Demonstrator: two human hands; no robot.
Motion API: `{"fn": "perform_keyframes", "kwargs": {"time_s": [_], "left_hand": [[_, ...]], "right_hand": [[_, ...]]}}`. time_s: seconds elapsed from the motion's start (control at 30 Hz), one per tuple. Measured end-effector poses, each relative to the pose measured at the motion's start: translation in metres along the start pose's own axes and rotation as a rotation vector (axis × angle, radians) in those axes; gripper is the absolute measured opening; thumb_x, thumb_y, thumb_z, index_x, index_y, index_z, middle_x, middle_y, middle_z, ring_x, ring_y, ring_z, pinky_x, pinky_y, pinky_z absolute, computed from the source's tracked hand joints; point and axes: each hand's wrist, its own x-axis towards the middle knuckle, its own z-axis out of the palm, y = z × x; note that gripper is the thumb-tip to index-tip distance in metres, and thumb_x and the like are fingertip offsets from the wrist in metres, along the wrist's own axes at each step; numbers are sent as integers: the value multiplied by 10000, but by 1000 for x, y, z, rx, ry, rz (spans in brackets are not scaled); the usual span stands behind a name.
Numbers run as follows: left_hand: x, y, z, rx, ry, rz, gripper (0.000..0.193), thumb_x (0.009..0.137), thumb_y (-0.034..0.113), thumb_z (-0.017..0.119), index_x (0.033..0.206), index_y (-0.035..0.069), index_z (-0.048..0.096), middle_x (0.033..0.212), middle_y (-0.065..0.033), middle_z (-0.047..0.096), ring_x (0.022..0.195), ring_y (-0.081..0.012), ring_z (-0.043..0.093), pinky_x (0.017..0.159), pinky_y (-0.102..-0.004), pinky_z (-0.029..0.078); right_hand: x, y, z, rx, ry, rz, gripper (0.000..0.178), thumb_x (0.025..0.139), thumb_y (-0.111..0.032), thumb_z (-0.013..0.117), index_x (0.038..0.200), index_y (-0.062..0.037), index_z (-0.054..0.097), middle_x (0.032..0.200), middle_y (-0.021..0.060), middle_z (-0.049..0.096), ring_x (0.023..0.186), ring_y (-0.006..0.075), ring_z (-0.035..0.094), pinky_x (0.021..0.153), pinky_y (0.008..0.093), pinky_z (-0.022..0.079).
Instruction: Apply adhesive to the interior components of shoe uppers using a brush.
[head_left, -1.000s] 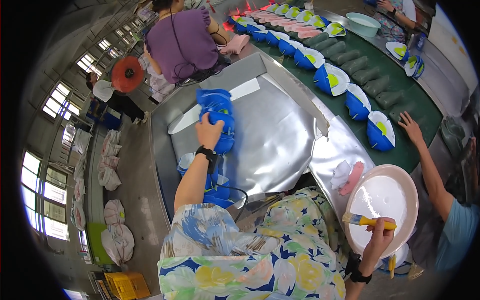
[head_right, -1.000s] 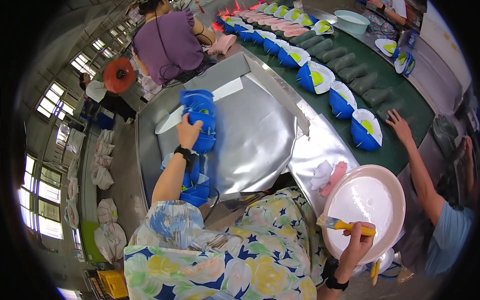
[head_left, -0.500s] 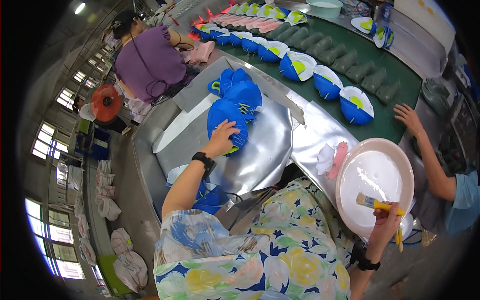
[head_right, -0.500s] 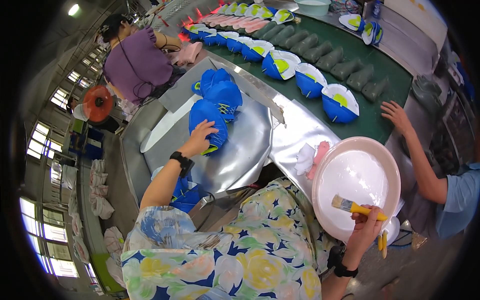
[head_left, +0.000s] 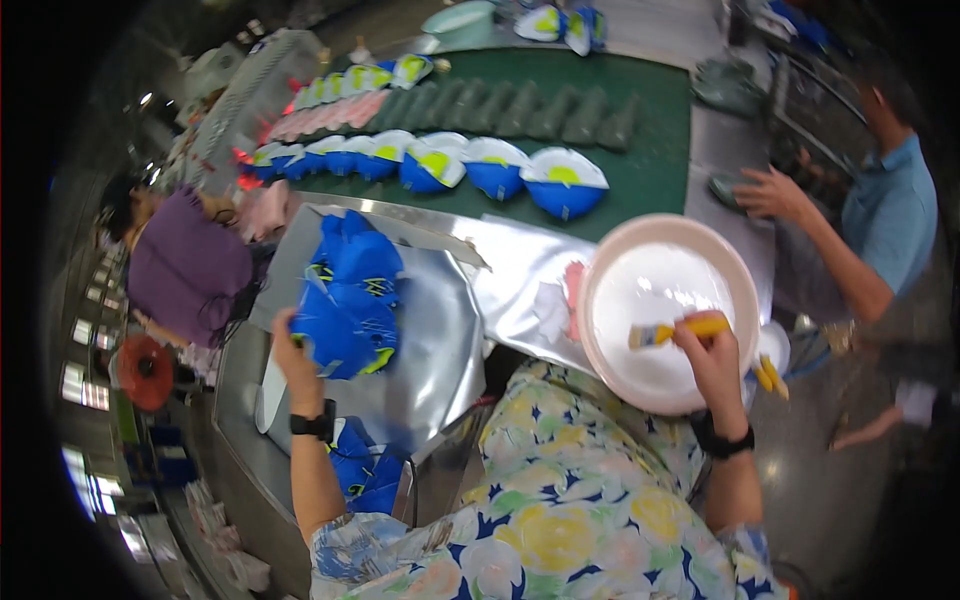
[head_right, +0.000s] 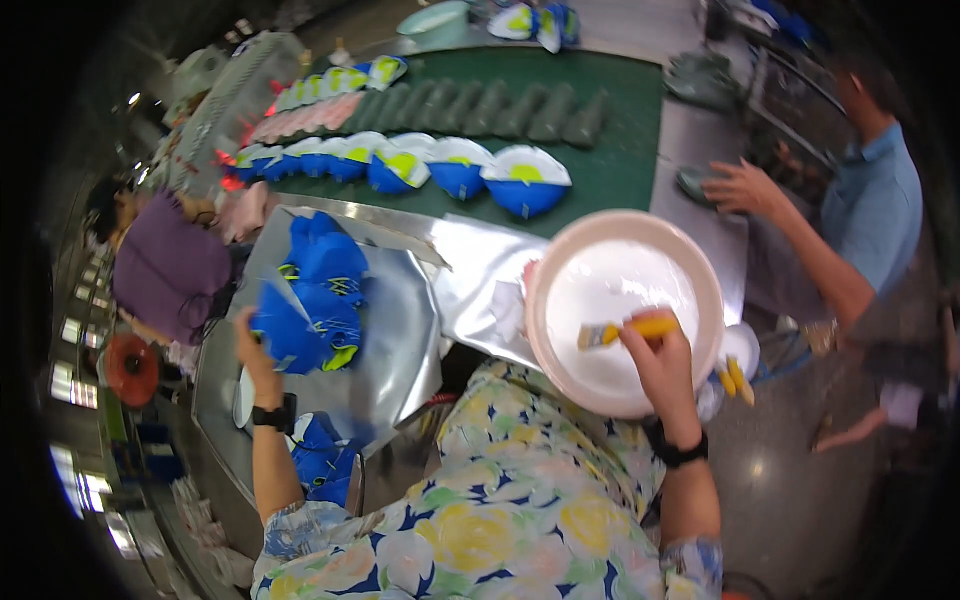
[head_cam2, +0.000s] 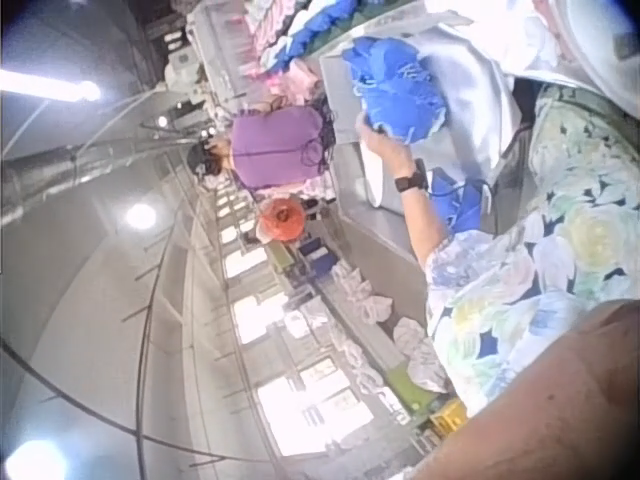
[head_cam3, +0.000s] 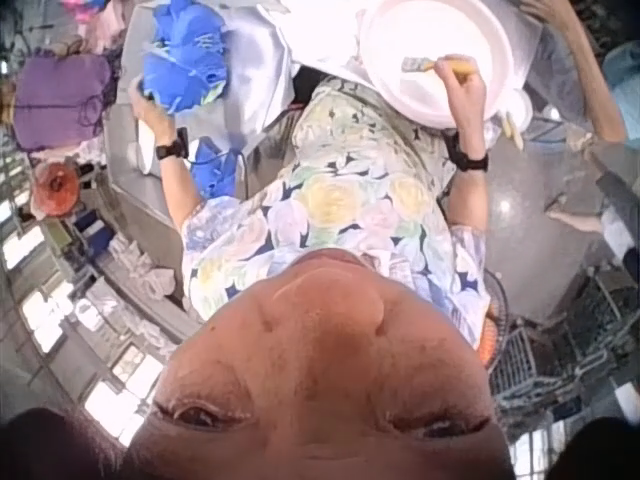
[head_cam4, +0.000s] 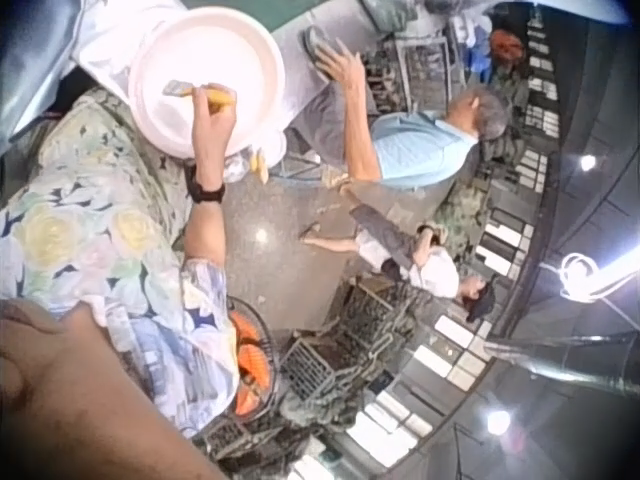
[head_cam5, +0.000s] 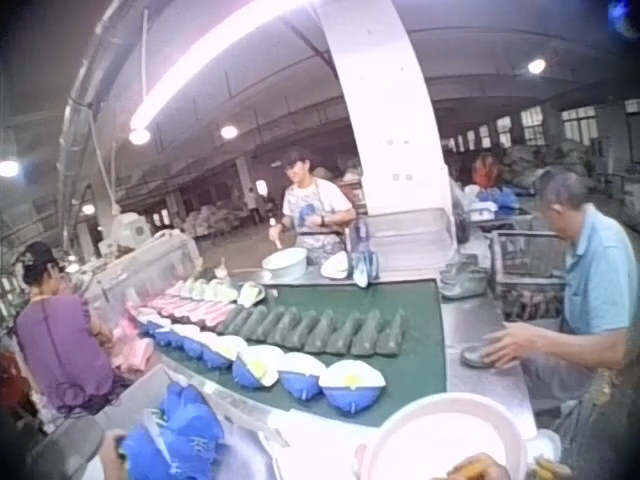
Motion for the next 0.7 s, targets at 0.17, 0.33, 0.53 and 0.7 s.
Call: {"fn": "perform_keyframes", "kwargs": {"time_s": [0.17,0.33,0.53,0.7], "left_hand": [[36,-10,-9,-51,-170,166,543,871,206,695,1361,62,510,1224,-110,639,1089,-243,637,919,-367,514],[50,47,81,-410,-585,221,607,863,317,717,1373,67,501,1225,-118,651,1080,-259,645,913,-381,514],[42,133,159,-1224,-837,-328,617,871,337,709,1384,71,492,1228,-118,650,1083,-265,645,913,-389,525],[56,162,180,-1351,-1036,-290,581,895,314,683,1386,68,495,1242,-118,642,1098,-260,642,945,-414,536]], "right_hand": [[22,-17,18,-293,-19,-253,208,898,-116,707,1033,5,605,887,126,657,792,196,659,734,293,545],[30,-15,43,-374,-298,-241,240,862,-139,712,1022,8,610,946,191,667,833,334,671,766,389,538],[23,-3,1,-674,-285,-346,213,832,-125,718,989,-22,615,922,174,662,819,354,652,733,418,514],[27,-47,-40,-415,-123,-286,215,849,-140,719,982,-4,620,801,133,656,714,220,640,670,317,507]]}}
